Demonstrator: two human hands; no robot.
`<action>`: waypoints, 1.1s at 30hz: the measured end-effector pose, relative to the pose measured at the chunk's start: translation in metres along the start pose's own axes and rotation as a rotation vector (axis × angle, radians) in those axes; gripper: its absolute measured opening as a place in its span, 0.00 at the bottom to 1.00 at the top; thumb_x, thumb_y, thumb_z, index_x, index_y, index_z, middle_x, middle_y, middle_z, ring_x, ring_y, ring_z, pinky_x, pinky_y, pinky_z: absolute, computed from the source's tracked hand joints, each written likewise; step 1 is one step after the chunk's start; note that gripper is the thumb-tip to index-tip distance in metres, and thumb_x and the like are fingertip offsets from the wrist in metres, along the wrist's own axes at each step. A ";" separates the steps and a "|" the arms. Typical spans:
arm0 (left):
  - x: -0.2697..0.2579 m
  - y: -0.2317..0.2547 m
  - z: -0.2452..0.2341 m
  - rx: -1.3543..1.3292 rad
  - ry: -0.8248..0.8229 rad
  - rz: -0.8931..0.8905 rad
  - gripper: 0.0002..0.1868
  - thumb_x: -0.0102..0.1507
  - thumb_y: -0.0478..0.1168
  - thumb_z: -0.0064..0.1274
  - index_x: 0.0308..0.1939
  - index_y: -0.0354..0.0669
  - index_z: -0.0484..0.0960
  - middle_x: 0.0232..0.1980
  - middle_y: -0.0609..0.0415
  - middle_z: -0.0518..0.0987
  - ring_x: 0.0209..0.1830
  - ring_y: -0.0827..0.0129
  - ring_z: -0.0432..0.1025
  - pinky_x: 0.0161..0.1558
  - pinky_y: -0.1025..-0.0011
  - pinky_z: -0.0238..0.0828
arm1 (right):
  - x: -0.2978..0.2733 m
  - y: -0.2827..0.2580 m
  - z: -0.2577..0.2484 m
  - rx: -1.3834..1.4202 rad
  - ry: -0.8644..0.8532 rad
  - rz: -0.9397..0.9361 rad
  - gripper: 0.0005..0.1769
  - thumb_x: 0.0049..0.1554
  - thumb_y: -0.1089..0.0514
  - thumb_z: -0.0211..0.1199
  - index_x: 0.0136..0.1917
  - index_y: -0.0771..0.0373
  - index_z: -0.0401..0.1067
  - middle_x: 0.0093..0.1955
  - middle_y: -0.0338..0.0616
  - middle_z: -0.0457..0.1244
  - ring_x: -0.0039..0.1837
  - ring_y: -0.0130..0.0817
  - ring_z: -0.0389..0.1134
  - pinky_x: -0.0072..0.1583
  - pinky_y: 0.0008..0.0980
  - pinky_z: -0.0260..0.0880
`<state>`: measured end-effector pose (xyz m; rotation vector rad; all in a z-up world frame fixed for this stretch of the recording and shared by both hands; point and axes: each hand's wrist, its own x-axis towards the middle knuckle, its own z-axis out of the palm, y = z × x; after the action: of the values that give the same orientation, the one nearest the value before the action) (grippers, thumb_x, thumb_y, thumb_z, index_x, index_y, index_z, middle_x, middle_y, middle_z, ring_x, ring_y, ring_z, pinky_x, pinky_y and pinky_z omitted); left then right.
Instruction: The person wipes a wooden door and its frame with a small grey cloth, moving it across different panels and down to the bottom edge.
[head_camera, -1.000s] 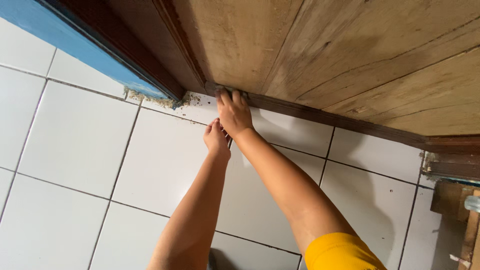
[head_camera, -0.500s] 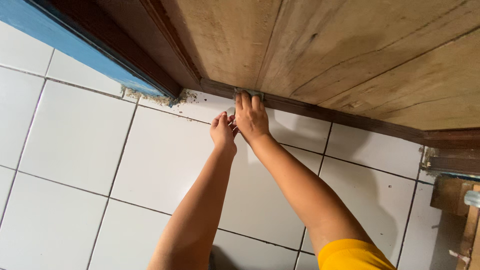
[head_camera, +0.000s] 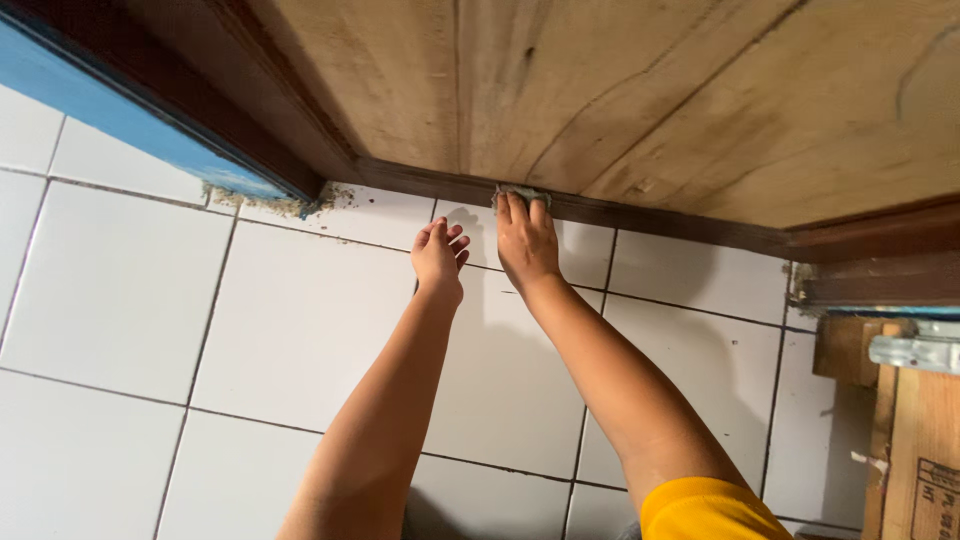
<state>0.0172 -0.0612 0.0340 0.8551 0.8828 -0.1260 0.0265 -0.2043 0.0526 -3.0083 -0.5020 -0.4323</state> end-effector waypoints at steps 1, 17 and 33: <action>-0.001 -0.002 0.002 -0.003 -0.009 -0.003 0.07 0.69 0.44 0.48 0.49 0.49 0.74 0.38 0.61 0.80 0.34 0.74 0.74 0.38 0.73 0.70 | -0.004 0.006 -0.001 -0.004 -0.014 0.007 0.25 0.57 0.64 0.55 0.69 0.68 0.69 0.68 0.48 0.63 0.60 0.47 0.62 0.63 0.41 0.67; -0.036 -0.037 0.055 0.085 -0.094 -0.063 0.10 0.69 0.43 0.45 0.53 0.49 0.75 0.41 0.60 0.80 0.38 0.71 0.75 0.45 0.68 0.71 | -0.052 0.087 -0.030 0.026 0.142 0.135 0.22 0.58 0.66 0.57 0.66 0.67 0.73 0.65 0.45 0.66 0.60 0.50 0.62 0.63 0.43 0.67; -0.054 -0.093 0.106 0.145 -0.145 -0.103 0.11 0.69 0.44 0.48 0.54 0.47 0.75 0.40 0.58 0.80 0.40 0.68 0.75 0.45 0.67 0.71 | -0.087 0.154 -0.038 0.107 0.142 0.288 0.19 0.60 0.64 0.57 0.64 0.60 0.75 0.67 0.37 0.66 0.62 0.47 0.62 0.66 0.44 0.65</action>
<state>0.0084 -0.2107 0.0526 0.9233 0.7879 -0.3409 -0.0120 -0.3805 0.0625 -2.8565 -0.0757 -0.5693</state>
